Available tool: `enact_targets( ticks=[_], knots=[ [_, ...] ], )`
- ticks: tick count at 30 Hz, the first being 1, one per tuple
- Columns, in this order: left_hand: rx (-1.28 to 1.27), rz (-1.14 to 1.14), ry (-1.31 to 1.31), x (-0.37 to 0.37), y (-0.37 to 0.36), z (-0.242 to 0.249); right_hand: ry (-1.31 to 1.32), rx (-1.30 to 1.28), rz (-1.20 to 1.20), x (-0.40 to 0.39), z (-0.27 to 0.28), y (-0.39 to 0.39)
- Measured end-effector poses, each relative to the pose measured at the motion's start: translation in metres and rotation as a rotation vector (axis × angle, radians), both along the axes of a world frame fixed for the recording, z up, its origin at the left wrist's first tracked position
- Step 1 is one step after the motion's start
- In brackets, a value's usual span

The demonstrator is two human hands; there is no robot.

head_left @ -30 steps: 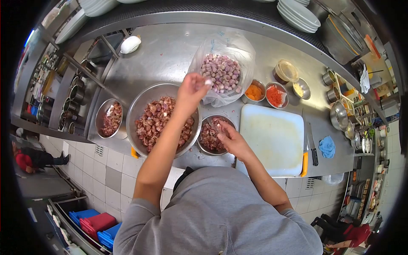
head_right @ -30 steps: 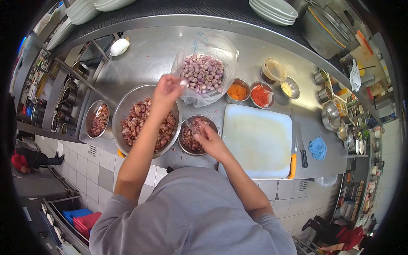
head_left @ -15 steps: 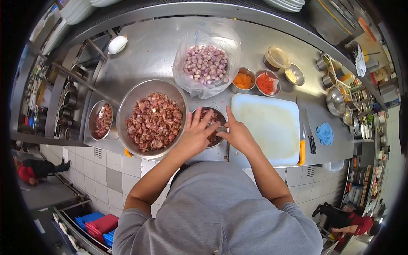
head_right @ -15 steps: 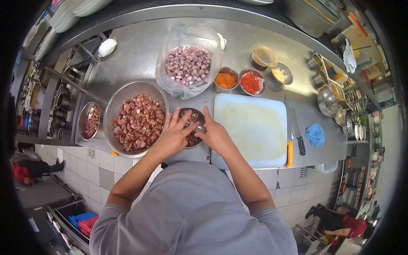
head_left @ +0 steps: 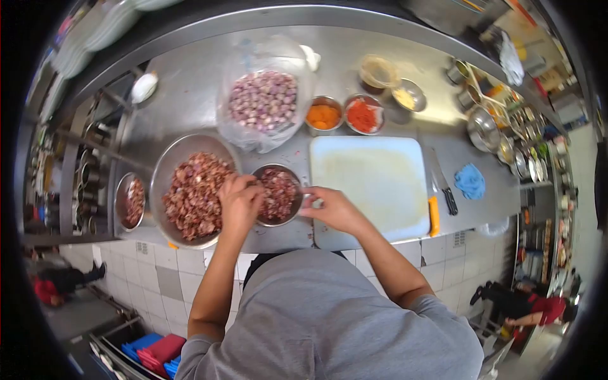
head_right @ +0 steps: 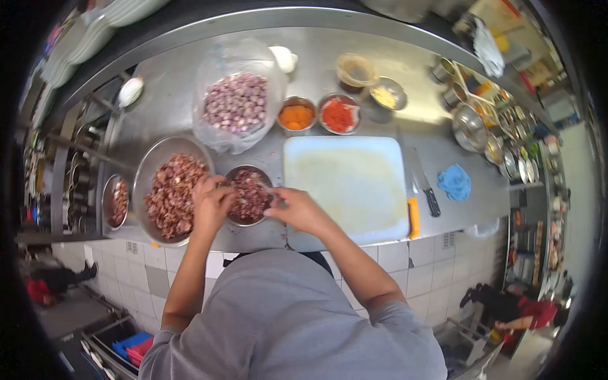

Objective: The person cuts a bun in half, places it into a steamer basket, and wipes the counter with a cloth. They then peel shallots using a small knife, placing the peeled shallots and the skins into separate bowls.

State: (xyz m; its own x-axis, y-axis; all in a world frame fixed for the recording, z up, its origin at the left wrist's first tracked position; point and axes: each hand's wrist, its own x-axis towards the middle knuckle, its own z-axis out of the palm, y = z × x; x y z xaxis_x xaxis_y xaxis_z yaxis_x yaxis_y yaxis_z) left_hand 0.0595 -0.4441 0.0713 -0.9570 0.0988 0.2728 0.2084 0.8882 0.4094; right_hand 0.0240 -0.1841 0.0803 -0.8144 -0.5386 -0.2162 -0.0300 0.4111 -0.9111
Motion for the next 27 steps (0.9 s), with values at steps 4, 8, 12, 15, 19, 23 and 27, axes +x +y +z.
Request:
enact_targets(
  ticks=[4,8,12,15,19,23,27],
  knots=[
    [0.078,0.099,-0.003,0.006,-0.037,0.010,0.048,-0.069,-0.073,0.014,-0.017,-0.019],
    [-0.234,0.257,-0.167,0.024,-0.107,-0.011,0.091,-0.055,-0.129,0.027,-0.009,-0.033],
    [-0.170,0.158,-0.437,0.025,-0.132,-0.031,0.082,-0.030,-0.098,0.037,-0.008,-0.039],
    [0.004,0.057,-0.373,0.027,-0.146,-0.048,0.115,-0.071,-0.164,0.045,-0.018,-0.049],
    [0.399,-0.009,-0.293,0.020,-0.170,-0.040,0.072,-0.113,-0.210,0.058,-0.015,-0.064],
    [0.979,0.063,-0.441,0.012,-0.201,-0.041,0.000,-0.110,-0.353,0.066,-0.016,-0.065],
    [0.050,0.067,-0.198,0.005,-0.201,-0.020,-0.229,-0.098,-0.444,0.065,-0.003,-0.072]
  ],
)
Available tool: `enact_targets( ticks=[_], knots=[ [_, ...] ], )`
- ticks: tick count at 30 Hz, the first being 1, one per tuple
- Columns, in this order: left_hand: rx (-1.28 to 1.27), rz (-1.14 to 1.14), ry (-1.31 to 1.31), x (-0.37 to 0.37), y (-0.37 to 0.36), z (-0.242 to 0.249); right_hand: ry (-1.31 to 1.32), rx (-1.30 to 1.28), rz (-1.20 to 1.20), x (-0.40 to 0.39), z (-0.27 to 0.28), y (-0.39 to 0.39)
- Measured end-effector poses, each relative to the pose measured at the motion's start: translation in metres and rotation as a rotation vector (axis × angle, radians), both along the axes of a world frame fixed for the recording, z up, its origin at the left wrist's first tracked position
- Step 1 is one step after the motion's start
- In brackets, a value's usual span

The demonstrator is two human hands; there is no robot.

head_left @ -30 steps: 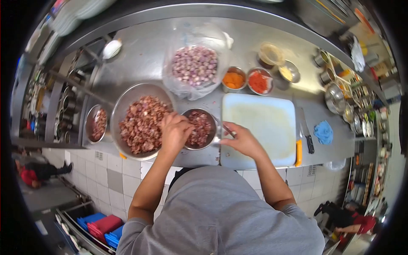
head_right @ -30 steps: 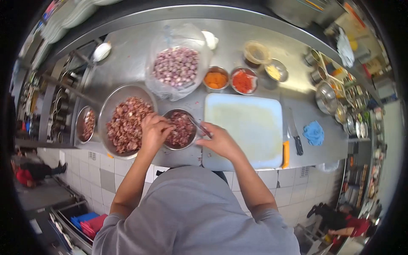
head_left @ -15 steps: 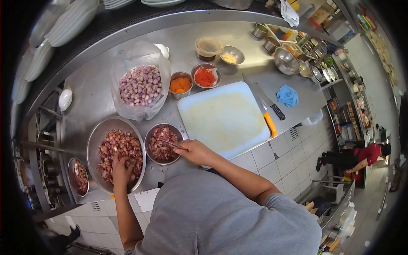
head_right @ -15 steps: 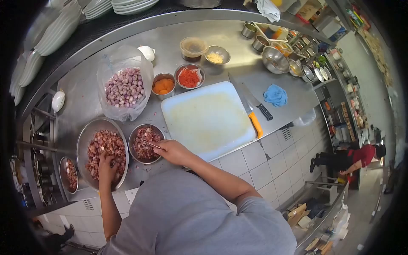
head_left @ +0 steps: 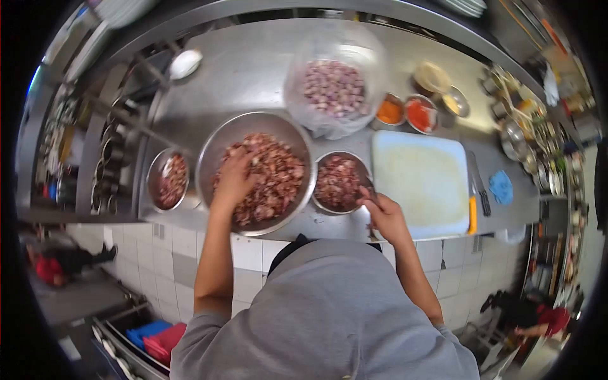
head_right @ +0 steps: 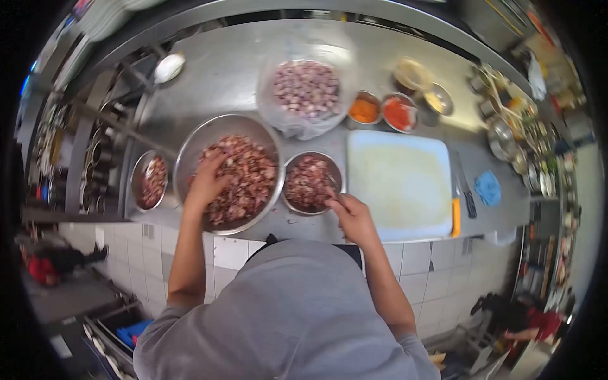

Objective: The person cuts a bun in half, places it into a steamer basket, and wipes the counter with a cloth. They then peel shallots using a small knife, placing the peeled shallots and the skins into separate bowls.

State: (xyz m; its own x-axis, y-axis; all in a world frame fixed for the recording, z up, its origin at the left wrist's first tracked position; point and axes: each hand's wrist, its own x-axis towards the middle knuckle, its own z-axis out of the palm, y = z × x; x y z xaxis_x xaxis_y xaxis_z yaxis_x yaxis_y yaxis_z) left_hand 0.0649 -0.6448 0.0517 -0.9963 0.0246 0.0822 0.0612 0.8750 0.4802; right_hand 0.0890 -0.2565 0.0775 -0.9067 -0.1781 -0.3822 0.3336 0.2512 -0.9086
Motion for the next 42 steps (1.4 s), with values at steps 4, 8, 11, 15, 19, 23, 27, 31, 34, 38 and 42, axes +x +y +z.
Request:
enact_targets(
  ticks=[4,8,11,15,19,23,27,31,34,38,42],
  knots=[
    [-0.223,0.008,-0.247,0.019,0.053,0.007,0.000,-0.023,0.059,-0.009,-0.005,-0.007],
    [0.481,-0.191,-0.116,0.012,0.036,-0.017,0.019,-0.005,0.128,-0.025,-0.011,-0.008],
    [0.637,-0.035,-0.020,0.002,0.012,-0.015,0.028,-0.011,0.142,-0.030,-0.010,-0.010],
    [0.327,0.397,-0.340,-0.037,0.002,0.043,0.028,-0.018,0.169,-0.038,-0.010,-0.009],
    [-0.069,0.309,-0.414,-0.066,-0.008,-0.038,0.022,-0.018,0.194,-0.041,-0.010,-0.010],
    [0.224,0.015,-0.234,-0.056,0.020,-0.031,0.028,-0.030,0.213,-0.042,-0.013,-0.014],
    [0.560,0.203,-0.303,-0.046,0.000,-0.023,0.009,-0.024,0.224,-0.043,-0.012,-0.018],
    [0.350,0.240,-0.019,-0.040,-0.024,-0.018,0.008,-0.020,0.228,-0.043,-0.014,-0.021],
    [0.251,0.261,-0.142,-0.042,-0.012,0.005,0.025,-0.014,0.242,-0.046,-0.012,-0.022],
    [0.156,0.036,-0.289,-0.043,0.010,-0.013,0.048,-0.016,0.261,-0.046,-0.014,-0.020],
    [0.074,0.131,-0.028,-0.045,0.036,-0.023,0.063,-0.022,0.259,-0.044,-0.021,-0.018]
  ],
)
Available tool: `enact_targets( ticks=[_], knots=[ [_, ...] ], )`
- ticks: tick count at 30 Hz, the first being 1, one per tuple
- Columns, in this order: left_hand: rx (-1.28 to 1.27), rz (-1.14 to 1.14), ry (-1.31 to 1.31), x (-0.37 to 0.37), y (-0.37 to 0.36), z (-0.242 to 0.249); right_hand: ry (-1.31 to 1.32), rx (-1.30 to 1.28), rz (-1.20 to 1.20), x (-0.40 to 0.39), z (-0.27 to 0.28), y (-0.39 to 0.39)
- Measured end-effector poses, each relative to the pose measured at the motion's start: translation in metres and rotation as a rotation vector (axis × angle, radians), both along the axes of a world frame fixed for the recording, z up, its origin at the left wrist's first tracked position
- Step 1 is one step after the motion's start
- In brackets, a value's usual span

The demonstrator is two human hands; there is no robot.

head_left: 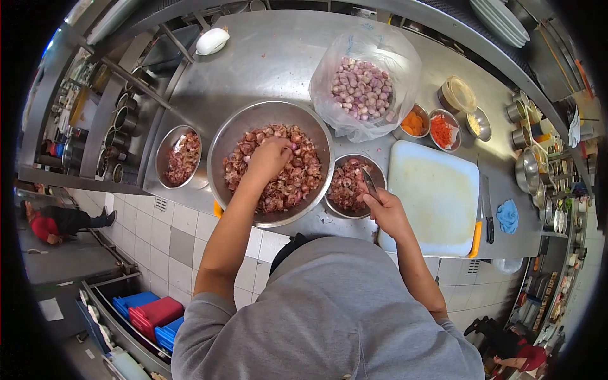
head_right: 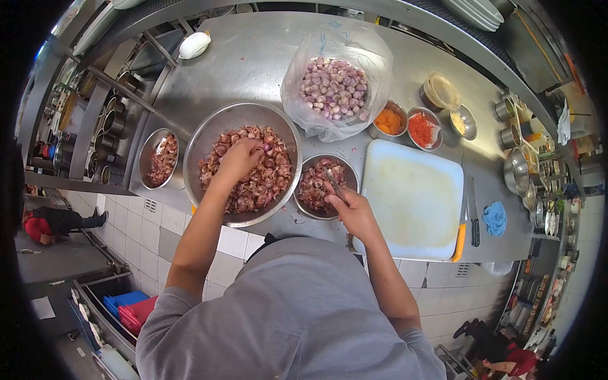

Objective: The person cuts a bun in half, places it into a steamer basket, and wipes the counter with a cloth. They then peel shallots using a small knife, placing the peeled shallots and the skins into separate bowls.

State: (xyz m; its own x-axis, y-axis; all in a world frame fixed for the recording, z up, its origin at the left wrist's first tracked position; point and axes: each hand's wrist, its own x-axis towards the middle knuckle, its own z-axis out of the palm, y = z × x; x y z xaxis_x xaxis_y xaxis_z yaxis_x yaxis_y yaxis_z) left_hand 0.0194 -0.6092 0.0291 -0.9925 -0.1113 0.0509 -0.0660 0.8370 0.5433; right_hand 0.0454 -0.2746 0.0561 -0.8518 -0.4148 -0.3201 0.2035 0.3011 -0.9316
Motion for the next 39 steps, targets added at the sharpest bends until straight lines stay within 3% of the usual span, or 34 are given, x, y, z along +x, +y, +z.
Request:
enact_targets(
  ticks=[5,10,16,18,19,21,22,24,25,29,33,39],
  knots=[
    [-0.092,-0.099,0.017,-0.024,-0.002,-0.015,-0.057,0.040,0.001,0.000,0.009,-0.002],
    [-0.219,-0.155,-0.226,-0.044,-0.010,-0.030,0.055,-0.004,0.030,-0.001,0.008,0.000],
    [-0.127,-0.215,-0.147,-0.035,-0.017,-0.012,0.106,0.052,-0.002,0.003,-0.011,0.024],
    [0.188,-0.142,0.053,-0.018,-0.010,0.008,0.267,0.035,0.052,0.006,-0.016,0.030],
    [0.182,-0.153,0.044,-0.009,-0.005,0.016,0.259,0.030,0.040,0.007,0.000,0.027],
    [0.892,0.054,-0.095,0.010,0.008,0.031,0.052,-0.072,0.071,0.006,0.032,0.020],
    [0.889,0.053,-0.099,0.018,0.016,0.038,0.050,-0.074,0.067,0.005,0.031,0.014],
    [1.177,0.078,-0.086,0.032,0.036,0.050,0.420,-0.034,0.163,0.002,0.032,0.003],
    [1.256,0.037,-0.026,0.036,0.046,0.053,0.419,-0.030,0.164,0.001,0.043,-0.004],
    [1.496,-0.033,-0.021,0.048,0.075,0.055,0.491,-0.054,0.250,-0.002,0.077,-0.027],
    [1.546,-0.061,-0.067,0.056,0.096,0.062,0.503,-0.034,0.281,-0.003,0.074,-0.033],
    [1.429,-0.116,0.001,0.060,0.108,0.059,0.485,-0.092,0.243,-0.001,0.076,-0.030]
  ],
)
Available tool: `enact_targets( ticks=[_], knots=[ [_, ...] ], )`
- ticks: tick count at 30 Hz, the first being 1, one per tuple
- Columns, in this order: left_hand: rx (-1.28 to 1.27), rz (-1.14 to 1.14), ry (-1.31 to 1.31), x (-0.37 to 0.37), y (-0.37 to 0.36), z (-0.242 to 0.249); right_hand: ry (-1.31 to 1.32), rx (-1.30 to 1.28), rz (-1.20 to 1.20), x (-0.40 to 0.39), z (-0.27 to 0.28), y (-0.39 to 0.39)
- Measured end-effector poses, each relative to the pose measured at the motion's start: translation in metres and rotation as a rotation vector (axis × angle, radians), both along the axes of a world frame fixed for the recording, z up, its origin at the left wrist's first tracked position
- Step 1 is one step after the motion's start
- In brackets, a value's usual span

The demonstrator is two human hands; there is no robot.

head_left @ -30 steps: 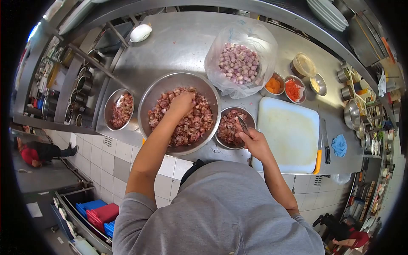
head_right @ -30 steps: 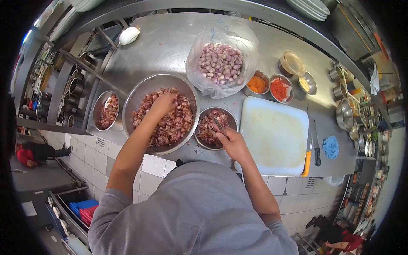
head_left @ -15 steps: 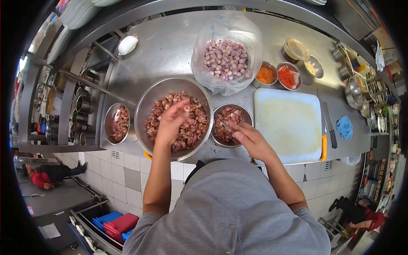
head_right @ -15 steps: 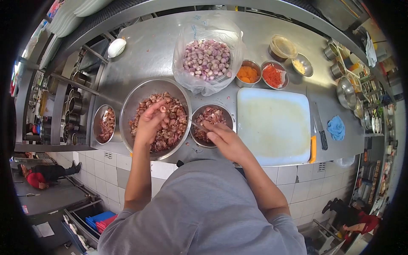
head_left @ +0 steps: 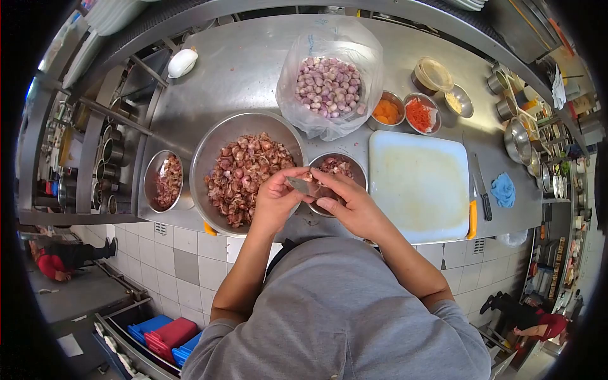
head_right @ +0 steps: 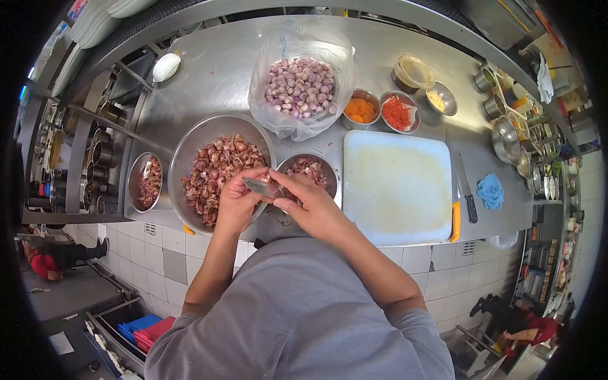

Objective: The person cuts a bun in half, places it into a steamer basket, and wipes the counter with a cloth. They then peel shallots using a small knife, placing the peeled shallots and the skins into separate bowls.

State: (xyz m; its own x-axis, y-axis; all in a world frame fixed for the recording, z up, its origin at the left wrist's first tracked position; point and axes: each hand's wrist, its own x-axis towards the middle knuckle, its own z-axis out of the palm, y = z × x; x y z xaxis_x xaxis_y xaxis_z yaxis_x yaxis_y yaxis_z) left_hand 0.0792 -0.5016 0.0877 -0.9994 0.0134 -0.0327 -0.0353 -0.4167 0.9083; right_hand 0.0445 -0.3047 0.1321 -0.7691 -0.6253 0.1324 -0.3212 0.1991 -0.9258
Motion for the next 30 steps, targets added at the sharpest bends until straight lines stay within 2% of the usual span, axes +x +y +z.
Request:
enact_targets(
  ticks=[4,6,11,13,16,17,18,19,20,22,24,27,30],
  knots=[
    [-0.062,0.034,0.034,-0.001,0.006,0.005,-0.069,-0.043,-0.024,0.004,-0.001,0.003],
    [-0.165,0.018,0.130,0.000,0.008,0.006,-0.066,-0.091,-0.053,0.006,-0.011,0.003],
    [-0.163,0.018,0.070,0.005,0.018,0.010,-0.123,-0.154,-0.125,0.008,-0.013,0.002],
    [-0.166,0.029,0.034,0.005,0.023,0.008,-0.055,-0.090,-0.177,0.006,-0.014,0.002],
    [-0.100,0.020,0.139,0.004,0.028,0.008,0.076,-0.062,-0.217,0.006,-0.014,0.000],
    [-0.042,0.018,0.033,0.003,0.029,0.013,0.076,-0.061,-0.216,0.006,-0.019,-0.002],
    [0.016,0.017,-0.071,0.001,0.029,0.017,-0.145,-0.258,-0.188,0.005,-0.025,-0.006],
    [0.017,0.018,-0.070,0.000,0.027,0.016,-0.368,-0.455,-0.157,0.004,-0.029,-0.008],
    [0.036,0.004,-0.102,-0.001,0.024,0.015,-0.367,-0.454,-0.156,0.004,-0.029,-0.004],
    [0.058,-0.010,-0.134,-0.003,0.020,0.007,-0.772,-0.483,-0.112,0.003,-0.020,0.004],
    [-0.058,0.012,-0.064,-0.004,0.016,-0.003,-0.804,-0.485,-0.114,0.003,-0.022,0.002],
    [-0.031,-0.023,-0.158,-0.004,0.017,-0.004,-0.826,-0.473,-0.115,0.003,-0.026,-0.001],
    [-0.052,-0.013,-0.138,-0.004,0.021,-0.001,-0.824,-0.445,-0.110,0.002,-0.020,-0.003]
  ],
)
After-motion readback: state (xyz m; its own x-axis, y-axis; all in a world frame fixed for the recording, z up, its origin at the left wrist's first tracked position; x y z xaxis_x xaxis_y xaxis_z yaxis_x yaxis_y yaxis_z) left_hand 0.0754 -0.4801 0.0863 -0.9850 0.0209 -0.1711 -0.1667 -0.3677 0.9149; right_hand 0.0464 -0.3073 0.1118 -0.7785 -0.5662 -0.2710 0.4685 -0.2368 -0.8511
